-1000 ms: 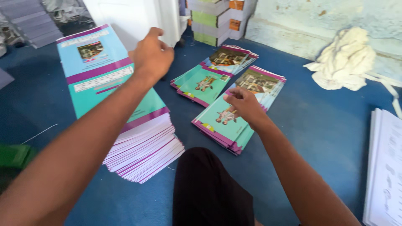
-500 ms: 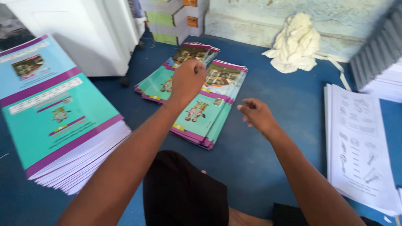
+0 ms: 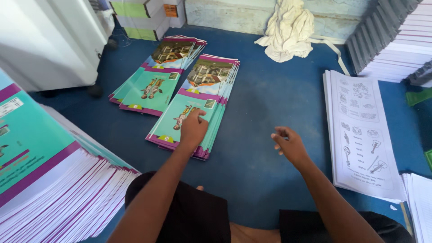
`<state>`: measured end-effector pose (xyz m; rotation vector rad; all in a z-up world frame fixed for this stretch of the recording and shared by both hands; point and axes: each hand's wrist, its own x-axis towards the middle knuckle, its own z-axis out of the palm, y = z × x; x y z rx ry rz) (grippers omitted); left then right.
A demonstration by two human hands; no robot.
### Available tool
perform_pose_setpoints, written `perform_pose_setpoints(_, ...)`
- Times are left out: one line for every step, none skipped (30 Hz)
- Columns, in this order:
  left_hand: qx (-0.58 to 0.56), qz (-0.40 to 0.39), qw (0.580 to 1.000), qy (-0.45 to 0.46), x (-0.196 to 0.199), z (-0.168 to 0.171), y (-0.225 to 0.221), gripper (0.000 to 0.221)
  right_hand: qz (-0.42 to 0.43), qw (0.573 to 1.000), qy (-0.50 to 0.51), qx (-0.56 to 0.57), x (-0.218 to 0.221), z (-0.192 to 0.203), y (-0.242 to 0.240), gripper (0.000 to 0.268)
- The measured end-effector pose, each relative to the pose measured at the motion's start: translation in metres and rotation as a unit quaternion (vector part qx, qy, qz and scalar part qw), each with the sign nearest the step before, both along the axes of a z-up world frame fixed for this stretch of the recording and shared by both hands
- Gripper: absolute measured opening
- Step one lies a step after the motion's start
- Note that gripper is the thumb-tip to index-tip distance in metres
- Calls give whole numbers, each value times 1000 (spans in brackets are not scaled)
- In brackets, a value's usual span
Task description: The person sits on the floor and repeatedly inserts a printed sheet into a book cover, closes the cover, and places the assembled book onto a growing stack. The person handles book covers and printed sheets throughout the clip.
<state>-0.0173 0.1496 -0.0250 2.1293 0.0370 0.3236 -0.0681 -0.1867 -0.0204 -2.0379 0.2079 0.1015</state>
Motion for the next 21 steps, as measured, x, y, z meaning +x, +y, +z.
perform_pose_setpoints(9, -2, 1000, -3, 0, -7, 0, 32, 1, 1000, 0, -7, -1, -8, -5, 53)
perform_pose_setpoints(18, -5, 1000, -7, 0, -15, -1, 35, 1, 1000, 1, -13, -2, -17, -11, 53)
perform_pose_setpoints(26, -8, 1000, -9, 0, -23, -2, 37, 1, 1000, 2, -20, -5, -26, -17, 53)
perform_pose_setpoints(62, 3, 998, 6, -2, -32, -2, 36, -6, 1000, 9, -18, -8, -36, -24, 53)
perform_pose_setpoints(97, 14, 995, 19, -3, -40, 0, 34, -13, 1000, 14, -16, -11, -46, -29, 54)
perform_pose_setpoints(133, 25, 990, 32, -3, -48, 2, 33, -20, 1000, 19, -14, -13, -56, -36, 54)
perform_pose_setpoints(169, 22, 984, 53, -2, -55, 6, 36, -30, 999, 28, -9, -16, -65, -41, 53)
perform_pose_setpoints(206, 20, 976, 75, -1, -61, 10, 39, -39, 999, 36, -4, -18, -74, -47, 52)
perform_pose_setpoints(241, 16, 966, 96, -1, -66, 12, 43, -50, 998, 46, 0, -22, -82, -53, 51)
perform_pose_setpoints(258, 19, 960, 108, -1, -72, 13, 46, -58, 997, 43, 8, -27, -90, -58, 51)
perform_pose_setpoints(275, 22, 954, 118, 0, -74, 14, 50, -65, 997, 38, 16, -31, -95, -61, 51)
perform_pose_setpoints(292, 26, 947, 128, 2, -76, 15, 55, -73, 996, 33, 25, -33, -99, -63, 50)
perform_pose_setpoints(299, 29, 944, 136, 3, -77, 16, 61, -85, 994, 39, 53, -32, -101, -66, 52)
perform_pose_setpoints(307, 33, 940, 143, 4, -77, 16, 67, -97, 991, 46, 82, -31, -101, -67, 54)
perform_pose_setpoints(315, 37, 937, 150, 4, -77, 14, 74, -109, 986, 52, 111, -31, -100, -67, 55)
perform_pose_setpoints(314, 31, 931, 182, 2, -77, 12, 76, -116, 979, 57, 156, -34, -97, -68, 60)
perform_pose_setpoints(312, 26, 926, 212, 0, -76, 12, 78, -122, 970, 60, 202, -34, -93, -67, 65)
perform_pose_setpoints(311, 22, 919, 242, 0, -75, 11, 80, -127, 959, 62, 247, -35, -87, -66, 72)
perform_pose_setpoints(317, 23, 920, 229, -1, -74, 9, 78, -145, 943, 68, 292, -38, -81, -66, 78)
perform_pose_setpoints(324, 24, 921, 217, -3, -74, 9, 77, -162, 925, 74, 336, -41, -74, -68, 85)
perform_pose_setpoints(329, 26, 921, 206, -5, -75, 8, 75, -179, 904, 80, 379, -44, -68, -69, 93)
